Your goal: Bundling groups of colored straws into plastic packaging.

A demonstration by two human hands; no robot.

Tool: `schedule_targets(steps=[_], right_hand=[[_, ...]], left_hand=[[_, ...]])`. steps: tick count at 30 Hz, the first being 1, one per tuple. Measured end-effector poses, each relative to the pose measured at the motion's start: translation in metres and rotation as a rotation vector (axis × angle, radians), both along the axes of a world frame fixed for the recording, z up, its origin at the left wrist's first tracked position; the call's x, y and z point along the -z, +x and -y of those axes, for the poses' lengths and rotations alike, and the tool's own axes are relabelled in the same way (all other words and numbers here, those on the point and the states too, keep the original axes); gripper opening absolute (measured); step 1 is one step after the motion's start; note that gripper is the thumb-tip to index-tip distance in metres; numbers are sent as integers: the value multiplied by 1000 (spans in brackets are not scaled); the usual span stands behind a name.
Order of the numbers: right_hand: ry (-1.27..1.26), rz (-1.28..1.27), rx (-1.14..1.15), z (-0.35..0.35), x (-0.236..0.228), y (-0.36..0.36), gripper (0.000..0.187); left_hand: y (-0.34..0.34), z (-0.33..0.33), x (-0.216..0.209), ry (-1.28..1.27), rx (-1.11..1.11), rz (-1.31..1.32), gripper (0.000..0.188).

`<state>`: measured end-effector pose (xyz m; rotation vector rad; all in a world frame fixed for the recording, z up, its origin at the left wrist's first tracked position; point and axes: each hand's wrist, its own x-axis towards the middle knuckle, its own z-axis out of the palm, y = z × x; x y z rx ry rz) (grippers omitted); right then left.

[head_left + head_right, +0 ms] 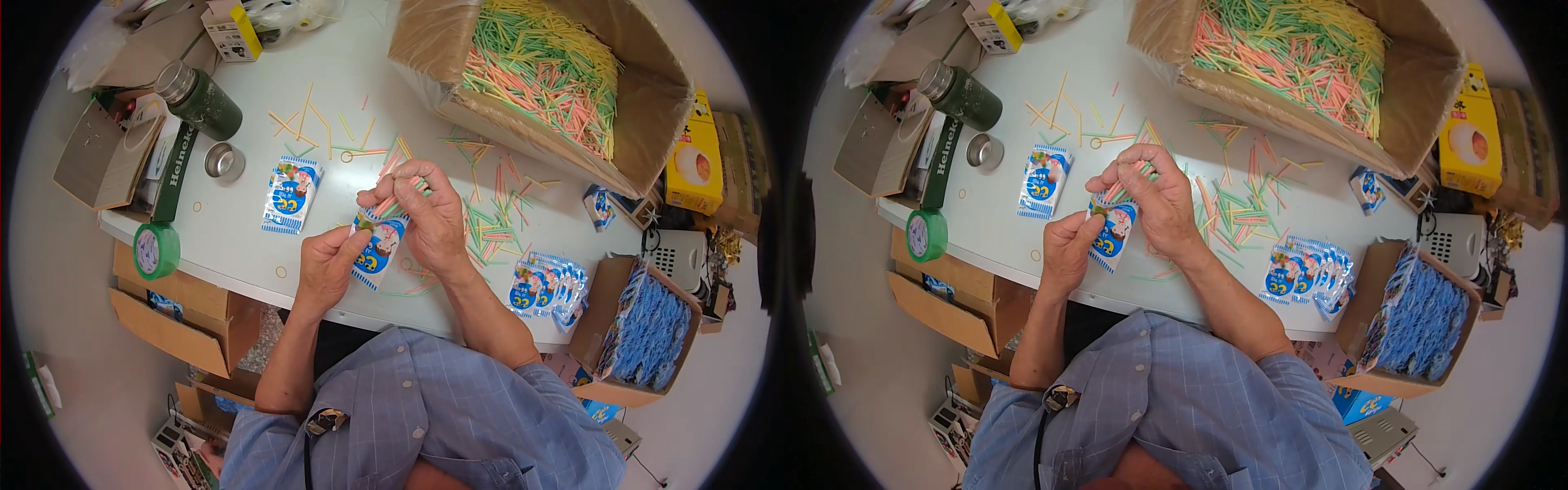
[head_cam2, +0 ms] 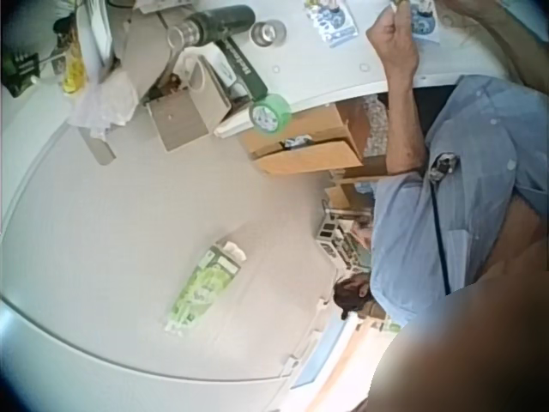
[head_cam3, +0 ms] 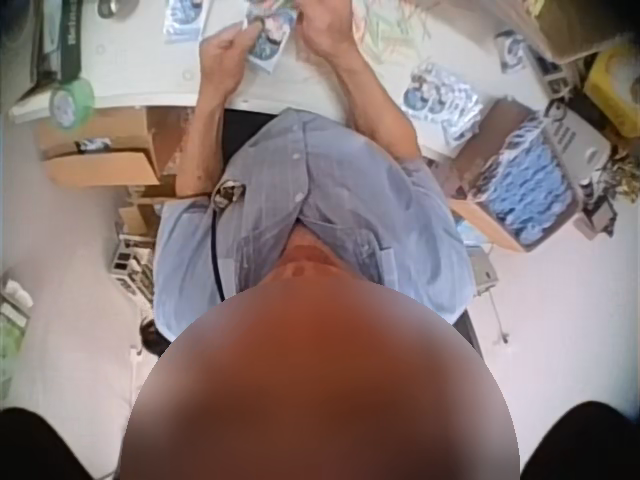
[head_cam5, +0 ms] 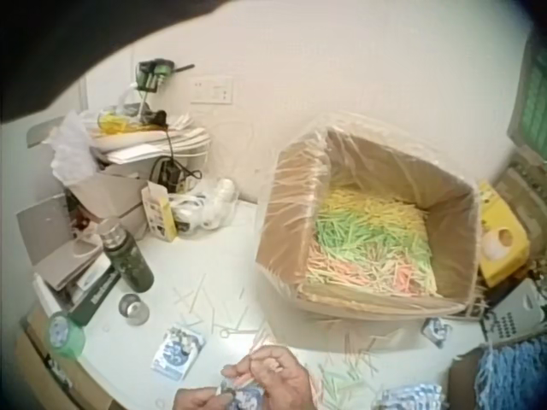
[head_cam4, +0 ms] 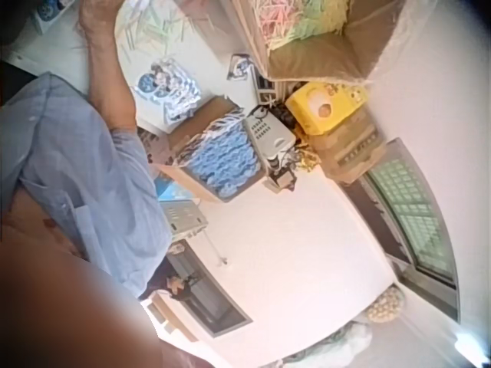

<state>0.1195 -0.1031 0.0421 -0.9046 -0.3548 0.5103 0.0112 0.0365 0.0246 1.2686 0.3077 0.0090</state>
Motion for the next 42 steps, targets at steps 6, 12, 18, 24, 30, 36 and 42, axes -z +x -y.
schedule_targets(steps=[6, 12, 18, 24, 30, 36, 42], right_hand=[[-174, 38, -7, -1, 0, 0, 22], [-131, -262, 4, -3, 12, 5, 30], [-381, -189, 19, 3, 16, 9, 32], [-535, 130, 50, 16, 31, 20, 31], [-511, 170, 20, 20, 26, 23, 33], [-444, 45, -43, 20, 24, 22, 34], [-661, 360, -164, 25, 5, 21, 47]], left_hand=[[0, 4, 6, -36, -55, -29, 26], [5, 13, 4, -104, -133, -99, 27], [11, 19, 5, -136, -150, -144, 27], [15, 23, 14, -91, -124, -83, 27], [22, 27, 12, -97, -156, -71, 26], [26, 32, 11, -103, -163, -28, 27], [28, 35, 13, -168, -174, -7, 29]])
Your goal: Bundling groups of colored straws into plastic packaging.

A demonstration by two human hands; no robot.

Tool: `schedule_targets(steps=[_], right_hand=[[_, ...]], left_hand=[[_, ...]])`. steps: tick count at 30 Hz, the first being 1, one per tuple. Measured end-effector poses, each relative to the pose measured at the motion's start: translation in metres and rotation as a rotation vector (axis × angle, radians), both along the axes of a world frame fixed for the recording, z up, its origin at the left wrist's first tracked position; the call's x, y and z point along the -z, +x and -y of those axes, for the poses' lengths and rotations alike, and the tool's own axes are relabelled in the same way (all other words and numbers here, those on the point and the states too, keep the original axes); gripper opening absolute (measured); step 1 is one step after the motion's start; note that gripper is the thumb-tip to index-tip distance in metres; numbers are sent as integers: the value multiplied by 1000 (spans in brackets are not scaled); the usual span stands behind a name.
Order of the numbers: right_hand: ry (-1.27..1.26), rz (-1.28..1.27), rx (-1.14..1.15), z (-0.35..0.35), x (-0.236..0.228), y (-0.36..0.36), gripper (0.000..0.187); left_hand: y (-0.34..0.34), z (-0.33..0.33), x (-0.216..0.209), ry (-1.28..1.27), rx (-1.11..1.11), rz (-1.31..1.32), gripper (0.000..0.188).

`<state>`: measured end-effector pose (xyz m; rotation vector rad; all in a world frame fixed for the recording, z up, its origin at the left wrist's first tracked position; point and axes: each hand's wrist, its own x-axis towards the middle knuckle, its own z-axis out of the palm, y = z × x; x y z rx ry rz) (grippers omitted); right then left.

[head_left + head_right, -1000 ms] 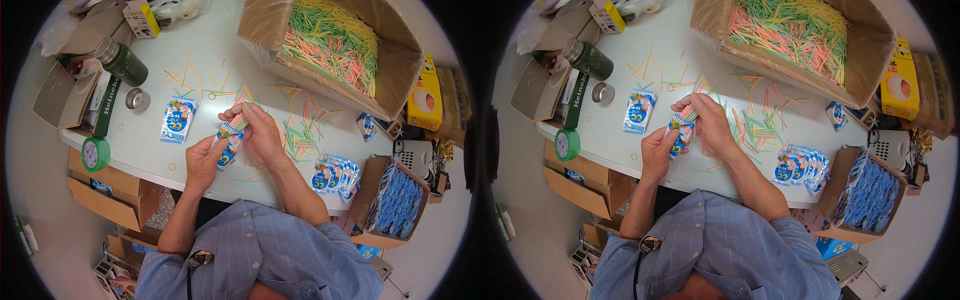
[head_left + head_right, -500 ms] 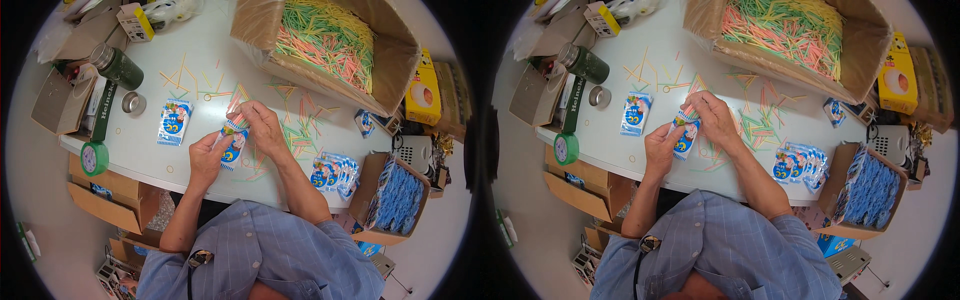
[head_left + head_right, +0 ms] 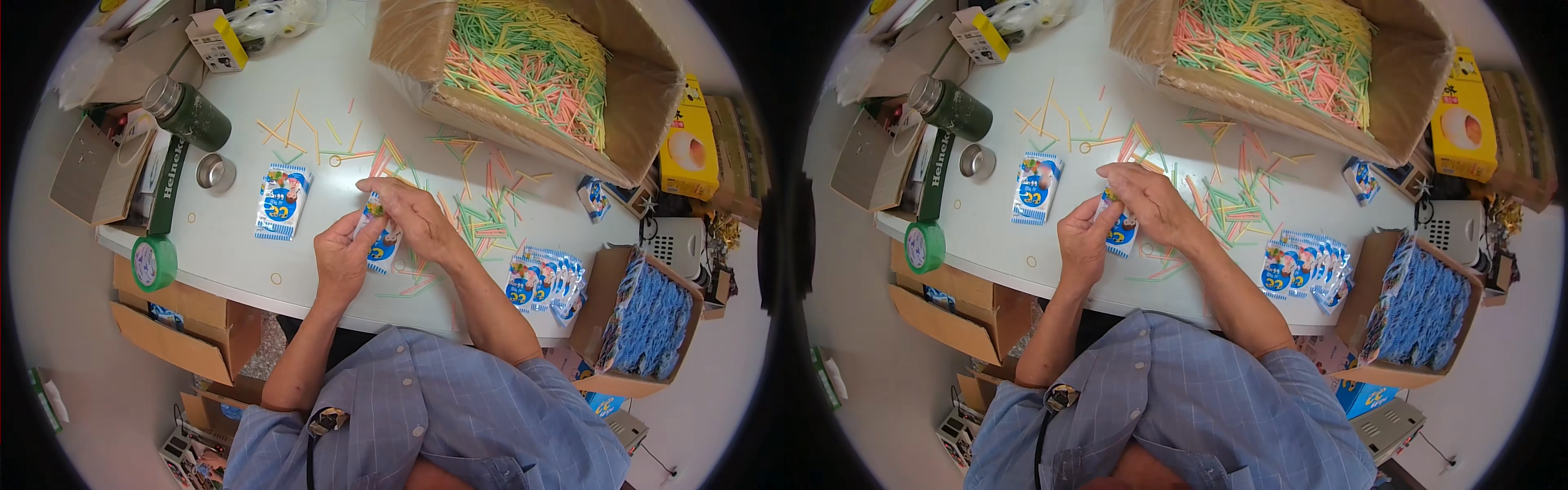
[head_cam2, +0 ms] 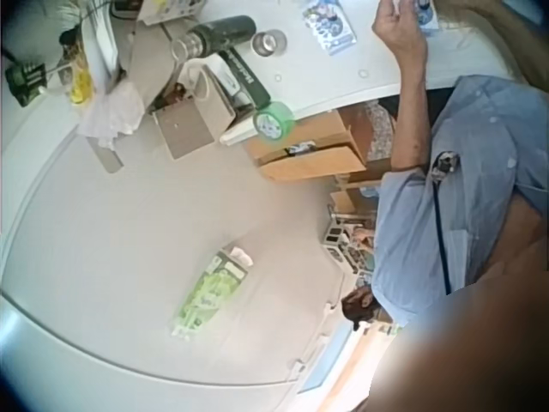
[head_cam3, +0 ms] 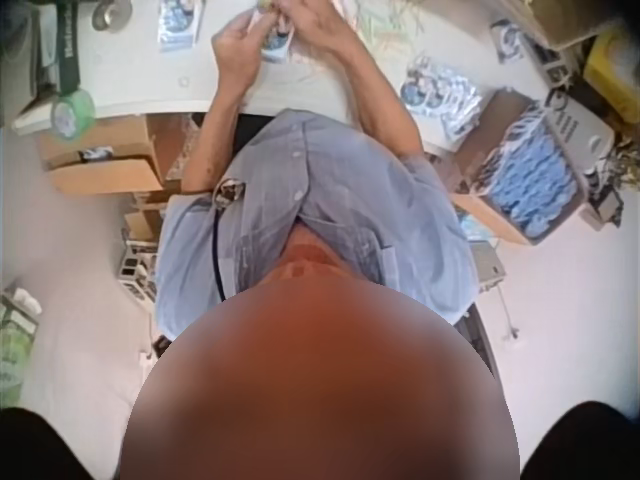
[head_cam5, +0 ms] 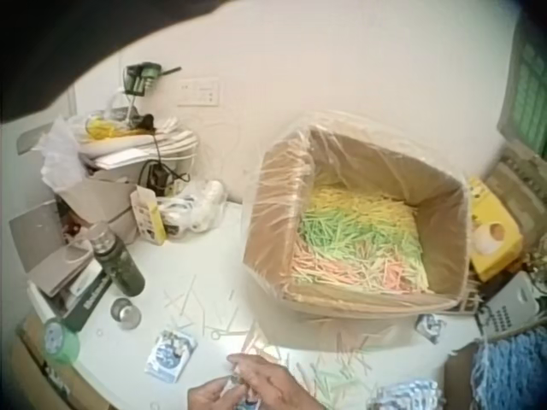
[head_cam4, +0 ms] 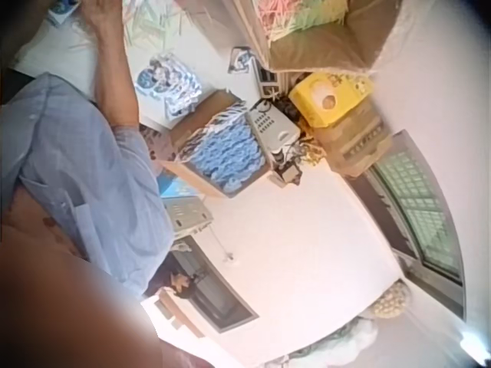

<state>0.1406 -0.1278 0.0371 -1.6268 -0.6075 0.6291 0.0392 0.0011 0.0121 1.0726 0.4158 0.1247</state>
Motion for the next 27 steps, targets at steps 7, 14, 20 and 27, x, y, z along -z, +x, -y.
schedule_targets(steps=[7, 14, 20, 27], right_hand=[[79, -110, -41, 2, -6, -15, 43], [337, -11, 273, 3, 5, -25, 44], [192, 113, 319, 6, 8, -61, 33], [-156, -90, 538, 144, -34, -83, 26]], left_hand=[[-2, -8, 7, -122, -179, 32, 28], [0, 0, 12, -91, -288, 70, 22], [-14, 25, -2, -47, -218, 154, 22], [-38, 77, -9, 422, 323, 30, 23]])
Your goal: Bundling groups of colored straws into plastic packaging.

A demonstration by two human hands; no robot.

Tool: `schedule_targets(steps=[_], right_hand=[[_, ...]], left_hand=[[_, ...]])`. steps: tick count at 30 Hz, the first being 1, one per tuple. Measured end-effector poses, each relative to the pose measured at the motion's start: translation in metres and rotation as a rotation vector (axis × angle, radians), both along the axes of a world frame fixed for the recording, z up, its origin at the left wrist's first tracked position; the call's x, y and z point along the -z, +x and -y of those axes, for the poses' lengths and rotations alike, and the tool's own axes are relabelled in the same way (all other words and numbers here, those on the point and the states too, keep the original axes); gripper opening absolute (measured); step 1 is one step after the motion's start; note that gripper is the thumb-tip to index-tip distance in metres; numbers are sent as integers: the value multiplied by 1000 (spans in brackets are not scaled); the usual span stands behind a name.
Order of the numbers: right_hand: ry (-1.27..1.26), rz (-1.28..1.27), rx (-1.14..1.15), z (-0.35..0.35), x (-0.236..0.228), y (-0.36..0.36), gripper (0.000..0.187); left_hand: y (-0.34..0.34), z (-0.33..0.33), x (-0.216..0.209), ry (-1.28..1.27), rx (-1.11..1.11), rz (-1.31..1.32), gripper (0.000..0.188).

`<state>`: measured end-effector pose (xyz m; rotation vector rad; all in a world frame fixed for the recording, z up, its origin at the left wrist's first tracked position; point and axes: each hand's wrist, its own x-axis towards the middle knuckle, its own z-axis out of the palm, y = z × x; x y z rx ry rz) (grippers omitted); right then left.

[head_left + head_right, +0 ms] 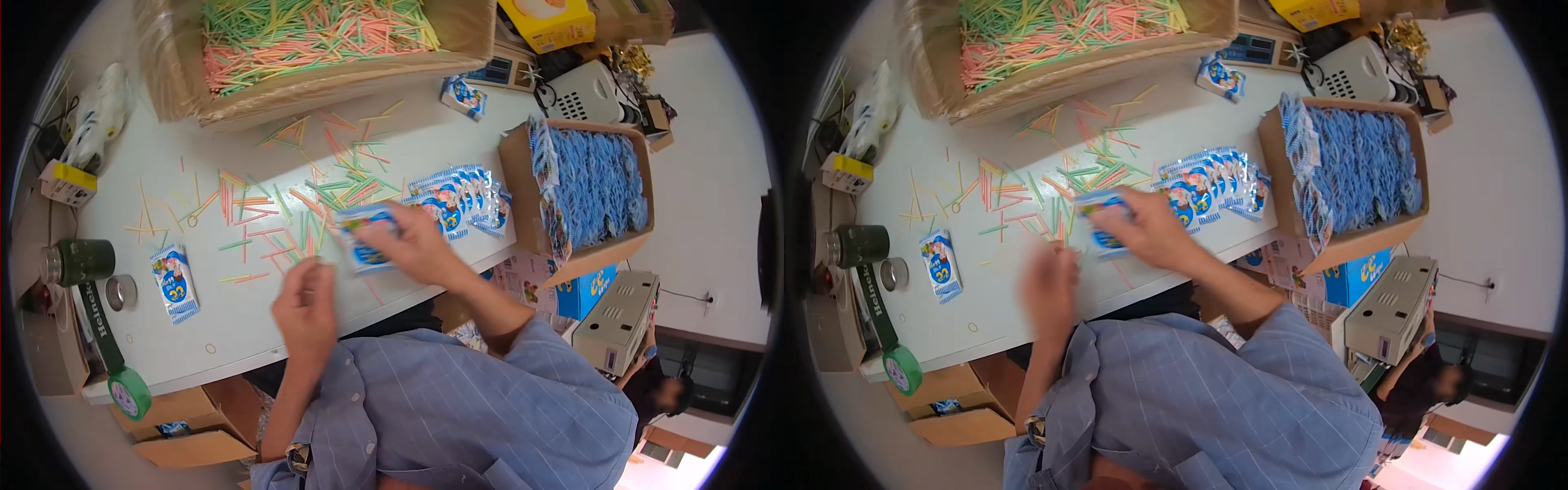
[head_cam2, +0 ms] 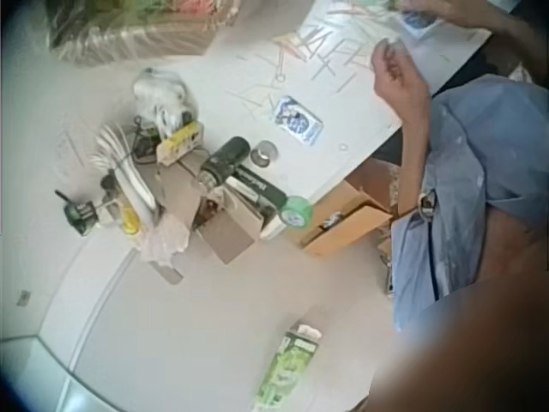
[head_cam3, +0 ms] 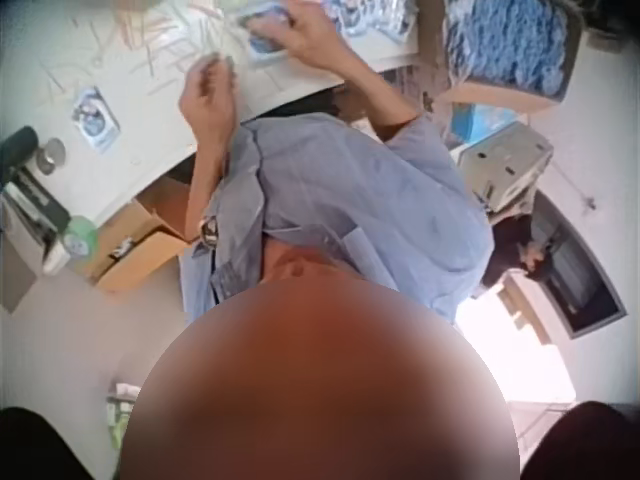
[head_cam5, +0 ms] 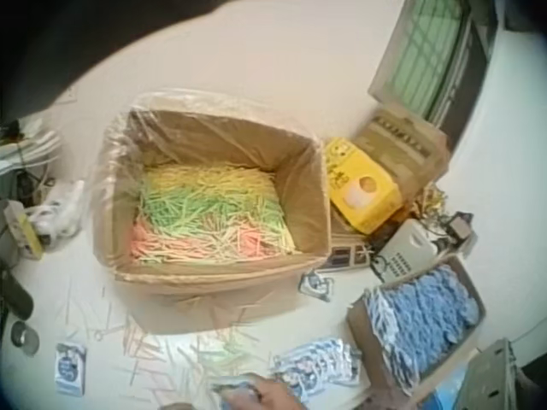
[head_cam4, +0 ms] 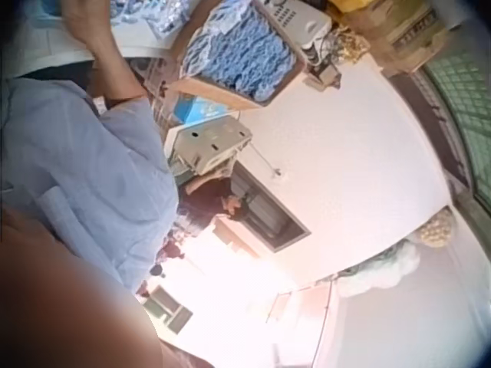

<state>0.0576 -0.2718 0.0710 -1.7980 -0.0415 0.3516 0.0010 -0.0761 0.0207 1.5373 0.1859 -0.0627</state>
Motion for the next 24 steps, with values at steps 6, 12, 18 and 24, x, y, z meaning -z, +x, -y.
schedule_targets(steps=[6, 12, 18, 24], right_hand=[[-601, 65, 145, 73, 17, -9, 36], [-1042, 470, 538, 109, 17, -37, 57], [-1114, -47, 719, 180, 65, -51, 87], [-755, -267, 824, 168, 47, -6, 89]], left_hand=[[14, 96, 8, 293, 485, 95, 38], [37, 135, 24, 463, 523, 170, 41], [45, 147, 24, 500, 468, 210, 34], [56, 154, 27, 558, 397, 203, 30]])
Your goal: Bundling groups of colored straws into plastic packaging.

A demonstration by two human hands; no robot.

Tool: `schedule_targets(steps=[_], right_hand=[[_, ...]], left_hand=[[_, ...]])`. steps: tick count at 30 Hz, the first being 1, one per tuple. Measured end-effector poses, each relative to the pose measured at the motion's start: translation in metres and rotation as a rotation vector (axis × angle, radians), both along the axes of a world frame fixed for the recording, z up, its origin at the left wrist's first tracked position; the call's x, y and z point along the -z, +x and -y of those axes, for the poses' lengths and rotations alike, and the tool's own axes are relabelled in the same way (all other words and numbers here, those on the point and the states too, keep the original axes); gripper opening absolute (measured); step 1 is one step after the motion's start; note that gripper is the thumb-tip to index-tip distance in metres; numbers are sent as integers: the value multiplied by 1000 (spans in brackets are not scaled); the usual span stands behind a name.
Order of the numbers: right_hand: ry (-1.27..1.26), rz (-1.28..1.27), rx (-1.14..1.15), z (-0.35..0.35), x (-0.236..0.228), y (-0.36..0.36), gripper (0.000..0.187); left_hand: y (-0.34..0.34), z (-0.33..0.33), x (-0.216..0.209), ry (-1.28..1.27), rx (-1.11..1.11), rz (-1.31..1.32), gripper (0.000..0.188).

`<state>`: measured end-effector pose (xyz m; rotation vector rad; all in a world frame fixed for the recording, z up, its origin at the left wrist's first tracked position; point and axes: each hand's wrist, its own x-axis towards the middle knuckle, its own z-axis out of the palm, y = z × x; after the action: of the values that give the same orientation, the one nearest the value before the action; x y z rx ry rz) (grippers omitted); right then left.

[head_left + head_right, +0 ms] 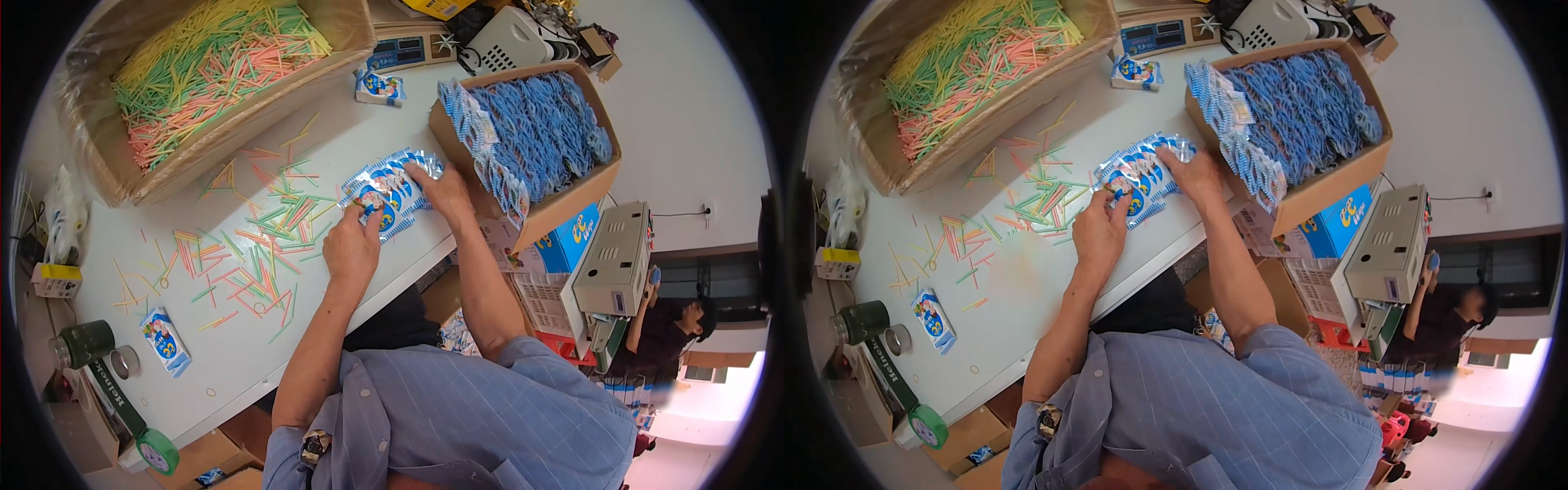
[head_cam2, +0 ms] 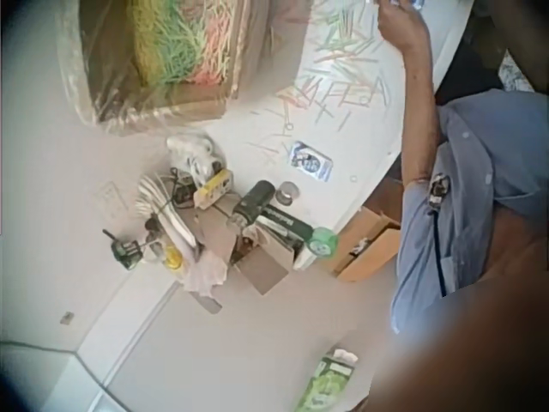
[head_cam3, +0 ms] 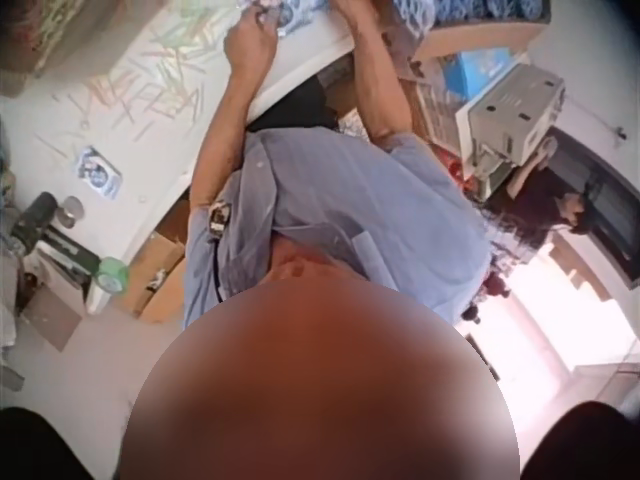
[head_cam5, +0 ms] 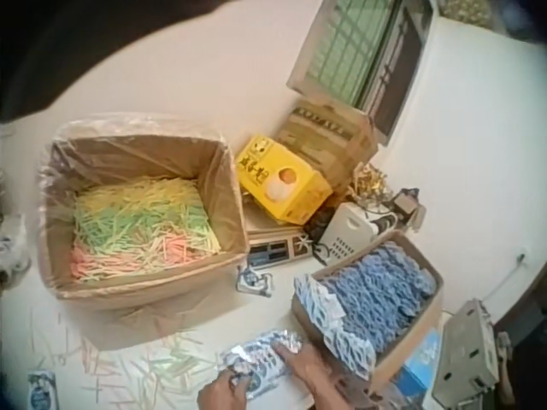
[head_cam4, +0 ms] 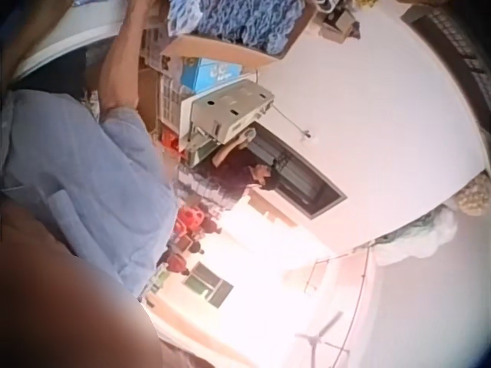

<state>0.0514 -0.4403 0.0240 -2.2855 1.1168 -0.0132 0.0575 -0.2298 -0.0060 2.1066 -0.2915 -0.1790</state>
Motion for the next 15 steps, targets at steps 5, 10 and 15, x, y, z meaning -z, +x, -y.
schedule_targets(steps=[5, 10, 15], right_hand=[[373, 143, -125, 7, 2, 1, 64], [353, 236, -200, 6, 15, 4, 54], [588, 374, -326, -12, -3, -8, 47]], left_hand=[[8, 7, 3, 21, -15, 46, 30], [7, 13, -4, 95, 12, 11, 30], [-1, 7, 25, -172, -134, 138, 32]])
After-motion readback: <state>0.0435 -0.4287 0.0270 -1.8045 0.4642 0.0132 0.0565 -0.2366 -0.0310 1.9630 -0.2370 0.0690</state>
